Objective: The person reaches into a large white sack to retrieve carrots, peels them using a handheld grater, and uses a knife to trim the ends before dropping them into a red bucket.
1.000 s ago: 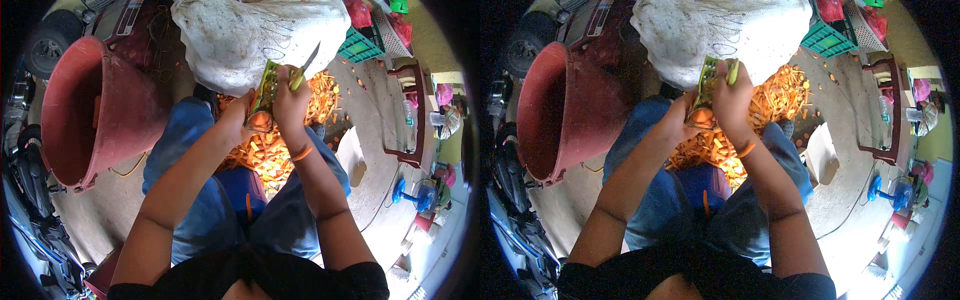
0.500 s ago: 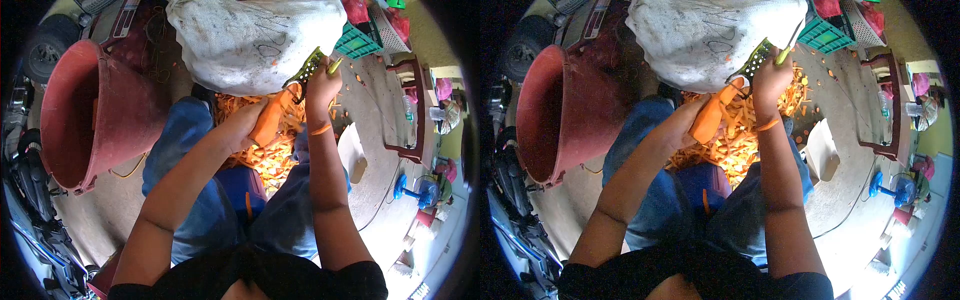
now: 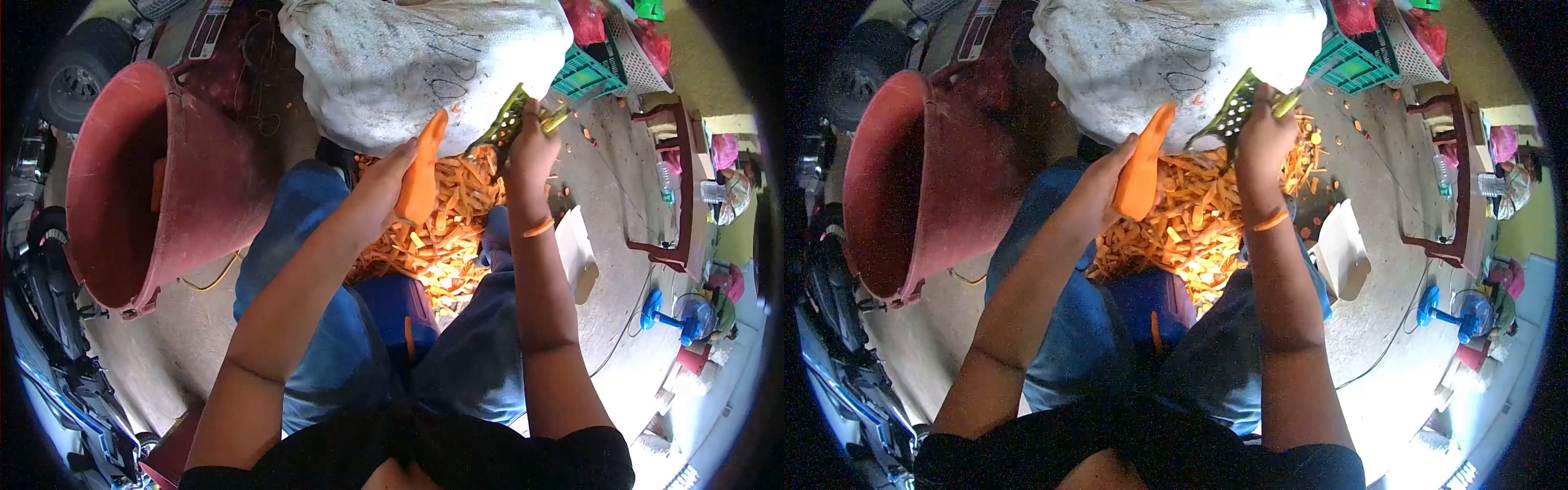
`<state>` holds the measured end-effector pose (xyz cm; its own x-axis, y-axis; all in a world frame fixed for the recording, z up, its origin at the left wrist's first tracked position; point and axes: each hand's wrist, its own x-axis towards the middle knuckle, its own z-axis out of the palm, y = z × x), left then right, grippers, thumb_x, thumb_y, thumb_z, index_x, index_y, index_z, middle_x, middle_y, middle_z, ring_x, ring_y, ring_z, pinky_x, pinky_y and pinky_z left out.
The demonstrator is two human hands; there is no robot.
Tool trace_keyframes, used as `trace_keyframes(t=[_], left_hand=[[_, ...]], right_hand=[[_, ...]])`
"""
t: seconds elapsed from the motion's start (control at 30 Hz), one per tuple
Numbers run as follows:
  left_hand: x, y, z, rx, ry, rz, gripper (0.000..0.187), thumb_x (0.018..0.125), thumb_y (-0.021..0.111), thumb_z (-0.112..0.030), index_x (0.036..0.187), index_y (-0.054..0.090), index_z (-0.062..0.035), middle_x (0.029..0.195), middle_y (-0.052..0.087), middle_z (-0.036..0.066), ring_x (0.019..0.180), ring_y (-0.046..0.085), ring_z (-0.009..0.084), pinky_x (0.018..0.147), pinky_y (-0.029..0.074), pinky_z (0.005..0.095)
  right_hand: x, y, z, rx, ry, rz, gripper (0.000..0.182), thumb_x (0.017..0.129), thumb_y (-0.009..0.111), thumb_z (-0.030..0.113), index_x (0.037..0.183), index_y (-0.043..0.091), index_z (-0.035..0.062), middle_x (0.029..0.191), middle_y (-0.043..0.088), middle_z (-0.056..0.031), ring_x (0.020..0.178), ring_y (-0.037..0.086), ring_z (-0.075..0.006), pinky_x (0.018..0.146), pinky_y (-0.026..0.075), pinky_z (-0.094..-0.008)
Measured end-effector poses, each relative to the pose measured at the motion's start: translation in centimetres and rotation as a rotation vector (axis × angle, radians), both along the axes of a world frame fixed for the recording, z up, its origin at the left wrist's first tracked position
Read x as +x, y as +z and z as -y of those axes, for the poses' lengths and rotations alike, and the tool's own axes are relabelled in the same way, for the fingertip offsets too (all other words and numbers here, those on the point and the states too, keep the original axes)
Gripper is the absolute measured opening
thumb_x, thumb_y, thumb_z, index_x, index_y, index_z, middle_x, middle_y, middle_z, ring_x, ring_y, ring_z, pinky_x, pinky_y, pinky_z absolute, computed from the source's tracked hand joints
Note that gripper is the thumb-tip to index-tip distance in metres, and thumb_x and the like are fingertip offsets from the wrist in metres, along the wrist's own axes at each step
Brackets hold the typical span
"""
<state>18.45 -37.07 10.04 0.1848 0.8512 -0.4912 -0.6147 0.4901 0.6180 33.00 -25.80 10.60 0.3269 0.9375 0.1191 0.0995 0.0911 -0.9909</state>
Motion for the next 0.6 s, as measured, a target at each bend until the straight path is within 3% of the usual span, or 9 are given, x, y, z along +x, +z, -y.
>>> trace_keyframes(t=[0.03, 0.2, 0.27, 0.33, 0.47, 0.57, 0.6], left_hand=[[0.1, -0.1, -0.1, -0.008, -0.001, 0.087, 0.036, 0.086, 0.029, -0.035, 0.100, 0.044, -0.0047, 0.081, 0.054, 0.009, 0.067, 0.053, 0.0155, 0.063, 0.044, 0.0283], [1.3, 0.8, -0.9, -0.120, 0.123, 0.162, 0.033, 0.084, 0.034, -0.033, 0.095, 0.047, -0.0044, 0.080, 0.054, 0.008, 0.070, 0.054, 0.0171, 0.061, 0.046, 0.0327], [1.4, 0.6, -1.2, -0.164, 0.158, 0.207, 0.032, 0.084, 0.034, -0.031, 0.097, 0.047, -0.0047, 0.082, 0.055, 0.008, 0.073, 0.055, 0.0179, 0.063, 0.046, 0.0343], [1.3, -0.6, -1.4, -0.107, 0.189, 0.412, 0.030, 0.085, 0.034, -0.028, 0.097, 0.048, -0.0053, 0.086, 0.055, 0.008, 0.076, 0.055, 0.0187, 0.066, 0.046, 0.0363], [1.4, -1.3, -1.0, -0.073, 0.140, 0.409, 0.028, 0.085, 0.033, -0.026, 0.096, 0.048, -0.0053, 0.086, 0.055, 0.008, 0.079, 0.055, 0.0190, 0.069, 0.046, 0.0364], [1.4, 0.3, -1.0, -0.062, 0.085, 0.215, 0.030, 0.085, 0.034, -0.028, 0.096, 0.048, -0.0048, 0.086, 0.055, 0.008, 0.077, 0.055, 0.0179, 0.067, 0.047, 0.0333], [1.0, 0.8, -0.6, -0.097, -0.034, 0.100, 0.031, 0.084, 0.035, -0.031, 0.095, 0.048, -0.0045, 0.084, 0.055, 0.008, 0.073, 0.056, 0.0171, 0.064, 0.047, 0.0315]], right_hand=[[-0.6, 0.1, 0.7, -0.031, 0.082, -0.091, 0.021, 0.078, 0.049, 0.017, 0.070, 0.052, -0.0018, 0.054, 0.044, 0.0014, 0.047, 0.035, -0.0067, 0.042, 0.028, -0.0223], [-4.2, 1.6, 3.9, -0.115, 0.245, -0.178, 0.017, 0.079, 0.050, 0.018, 0.077, 0.052, 0.0005, 0.062, 0.048, 0.0008, 0.053, 0.040, -0.0052, 0.048, 0.033, -0.0195], [-4.2, 0.7, 4.3, -0.047, 0.313, 0.061, 0.018, 0.080, 0.049, 0.017, 0.080, 0.052, -0.0010, 0.062, 0.048, 0.0010, 0.055, 0.041, -0.0047, 0.049, 0.034, -0.0194], [-4.6, 1.0, 5.0, 0.021, 0.305, 0.068, 0.018, 0.081, 0.048, 0.016, 0.080, 0.052, -0.0018, 0.061, 0.047, 0.0010, 0.054, 0.040, -0.0043, 0.048, 0.033, -0.0189], [-4.2, 1.1, 5.5, 0.060, 0.329, 0.168, 0.019, 0.081, 0.048, 0.016, 0.080, 0.052, -0.0028, 0.060, 0.049, -0.0009, 0.053, 0.040, -0.0057, 0.048, 0.034, -0.0203], [-3.7, 0.7, 4.8, 0.127, 0.209, 0.240, 0.020, 0.080, 0.049, 0.016, 0.078, 0.053, -0.0034, 0.059, 0.050, -0.0029, 0.052, 0.041, -0.0072, 0.048, 0.035, -0.0222], [-3.3, 0.7, 4.2, 0.111, 0.136, 0.250, 0.021, 0.079, 0.049, 0.016, 0.077, 0.053, -0.0035, 0.057, 0.050, -0.0036, 0.051, 0.042, -0.0078, 0.048, 0.035, -0.0234]])
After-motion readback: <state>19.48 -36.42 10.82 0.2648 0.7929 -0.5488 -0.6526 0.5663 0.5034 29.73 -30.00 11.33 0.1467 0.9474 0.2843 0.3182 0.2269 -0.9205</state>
